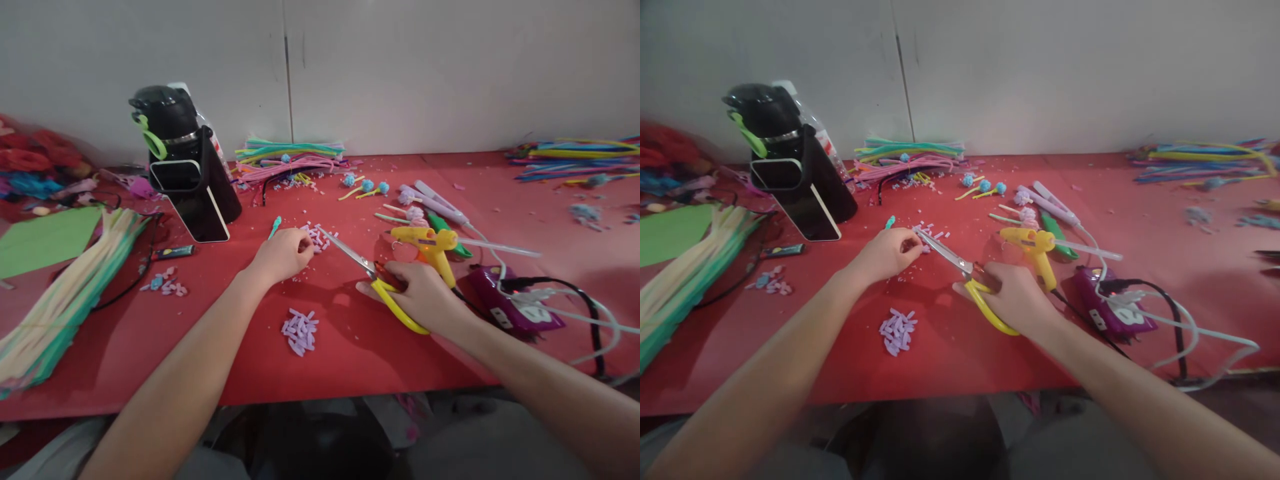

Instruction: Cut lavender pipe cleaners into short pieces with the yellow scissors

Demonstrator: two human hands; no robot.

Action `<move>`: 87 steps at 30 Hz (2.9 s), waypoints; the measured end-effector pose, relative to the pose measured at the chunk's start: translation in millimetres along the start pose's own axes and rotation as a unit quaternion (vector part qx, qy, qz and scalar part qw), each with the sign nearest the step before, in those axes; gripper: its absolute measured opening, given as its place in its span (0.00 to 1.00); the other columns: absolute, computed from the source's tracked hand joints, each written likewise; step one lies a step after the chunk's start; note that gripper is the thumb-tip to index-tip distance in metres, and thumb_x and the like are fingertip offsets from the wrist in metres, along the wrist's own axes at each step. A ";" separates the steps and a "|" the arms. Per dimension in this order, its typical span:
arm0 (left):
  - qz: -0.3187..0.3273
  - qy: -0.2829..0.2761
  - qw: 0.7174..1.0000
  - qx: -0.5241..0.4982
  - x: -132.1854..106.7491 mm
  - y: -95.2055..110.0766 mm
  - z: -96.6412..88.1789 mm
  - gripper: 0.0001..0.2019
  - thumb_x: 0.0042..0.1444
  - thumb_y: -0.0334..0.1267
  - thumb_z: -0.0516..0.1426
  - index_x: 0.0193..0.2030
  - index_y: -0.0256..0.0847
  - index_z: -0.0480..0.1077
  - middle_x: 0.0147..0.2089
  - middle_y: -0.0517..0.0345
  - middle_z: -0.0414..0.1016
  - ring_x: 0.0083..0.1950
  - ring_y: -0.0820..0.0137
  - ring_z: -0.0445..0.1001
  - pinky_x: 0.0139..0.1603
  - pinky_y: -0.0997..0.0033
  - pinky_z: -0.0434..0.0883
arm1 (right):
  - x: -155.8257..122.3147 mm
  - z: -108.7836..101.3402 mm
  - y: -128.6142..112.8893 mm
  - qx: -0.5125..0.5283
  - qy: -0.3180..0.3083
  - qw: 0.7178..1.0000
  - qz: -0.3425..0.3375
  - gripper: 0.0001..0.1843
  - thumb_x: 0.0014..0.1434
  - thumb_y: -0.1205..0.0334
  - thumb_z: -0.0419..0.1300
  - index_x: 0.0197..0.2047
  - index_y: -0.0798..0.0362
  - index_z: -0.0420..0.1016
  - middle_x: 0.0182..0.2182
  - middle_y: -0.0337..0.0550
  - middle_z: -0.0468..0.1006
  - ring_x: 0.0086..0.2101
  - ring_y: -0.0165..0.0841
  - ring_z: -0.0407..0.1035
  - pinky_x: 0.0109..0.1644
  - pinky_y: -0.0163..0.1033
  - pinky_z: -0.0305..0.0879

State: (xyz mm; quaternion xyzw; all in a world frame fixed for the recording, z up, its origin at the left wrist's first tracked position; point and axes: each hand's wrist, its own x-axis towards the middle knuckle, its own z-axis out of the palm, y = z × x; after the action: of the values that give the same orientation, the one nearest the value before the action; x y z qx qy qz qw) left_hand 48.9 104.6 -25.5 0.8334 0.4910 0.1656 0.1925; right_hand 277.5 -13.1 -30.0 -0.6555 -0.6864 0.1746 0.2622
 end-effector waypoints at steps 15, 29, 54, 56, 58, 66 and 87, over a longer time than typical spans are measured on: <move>0.043 0.026 0.999 -0.009 -5.0 -4.0 -0.2 0.10 0.60 0.44 0.57 0.39 0.40 0.72 0.38 0.54 0.74 0.35 0.68 0.69 0.37 0.65 0.67 | 0.3 -5.7 2.7 -0.026 0.007 1.000 -0.008 0.36 0.50 0.24 0.56 0.20 0.49 0.50 0.15 0.32 0.53 0.19 0.25 0.47 0.23 0.36 0.45; 0.038 0.064 0.990 -0.119 0.0 -9.0 -1.2 0.05 0.63 0.35 0.54 0.35 0.39 0.68 0.32 0.57 0.75 0.35 0.70 0.72 0.41 0.66 0.69 | 0.4 -4.9 5.1 -0.022 -0.017 1.000 0.012 0.37 0.49 0.23 0.55 0.20 0.49 0.49 0.16 0.33 0.54 0.20 0.26 0.48 0.24 0.37 0.46; 0.049 0.024 0.940 -0.338 -44.7 -12.9 -33.5 0.11 0.63 0.39 0.56 0.32 0.37 0.72 0.29 0.56 0.75 0.29 0.76 0.72 0.33 0.75 0.71 | -3.0 7.4 6.6 -0.008 -0.030 0.999 -0.009 0.32 0.50 0.29 0.60 0.23 0.49 0.56 0.17 0.33 0.59 0.20 0.27 0.52 0.24 0.35 0.49; 0.056 0.028 0.938 -0.342 -44.5 -11.0 -33.2 0.12 0.64 0.39 0.55 0.31 0.37 0.71 0.29 0.57 0.73 0.29 0.76 0.71 0.33 0.75 0.70 | -2.8 8.7 7.4 -0.010 -0.026 1.000 0.000 0.32 0.49 0.29 0.61 0.22 0.49 0.55 0.17 0.33 0.59 0.20 0.27 0.51 0.24 0.35 0.49; 0.062 0.027 0.936 -0.345 -42.5 -6.6 -32.0 0.12 0.64 0.39 0.55 0.30 0.38 0.70 0.27 0.58 0.72 0.28 0.76 0.69 0.31 0.75 0.69 | -3.0 10.3 7.6 -0.008 -0.021 1.000 0.005 0.33 0.49 0.28 0.61 0.23 0.49 0.56 0.16 0.33 0.58 0.20 0.26 0.51 0.23 0.35 0.49; 0.078 0.030 0.935 -0.344 -39.7 5.6 -26.9 0.12 0.63 0.36 0.54 0.28 0.38 0.69 0.26 0.59 0.70 0.26 0.77 0.67 0.29 0.75 0.67 | -3.7 13.0 6.6 -0.002 0.013 1.000 -0.025 0.34 0.48 0.27 0.61 0.21 0.49 0.55 0.16 0.31 0.55 0.19 0.25 0.48 0.21 0.34 0.47; 0.108 0.044 0.942 -0.315 -39.5 -1.7 -27.2 0.13 0.64 0.40 0.56 0.29 0.38 0.71 0.25 0.60 0.70 0.26 0.77 0.67 0.29 0.75 0.65 | -3.1 14.3 7.4 -0.011 0.026 0.999 -0.020 0.36 0.47 0.25 0.61 0.18 0.51 0.56 0.15 0.32 0.52 0.19 0.24 0.46 0.21 0.34 0.44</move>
State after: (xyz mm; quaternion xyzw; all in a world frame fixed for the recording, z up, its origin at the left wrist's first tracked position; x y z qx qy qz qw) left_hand 16.7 74.8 -6.0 0.7700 0.3288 0.3680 0.4044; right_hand 275.0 -14.1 -46.1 -0.6488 -0.6943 0.1445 0.2759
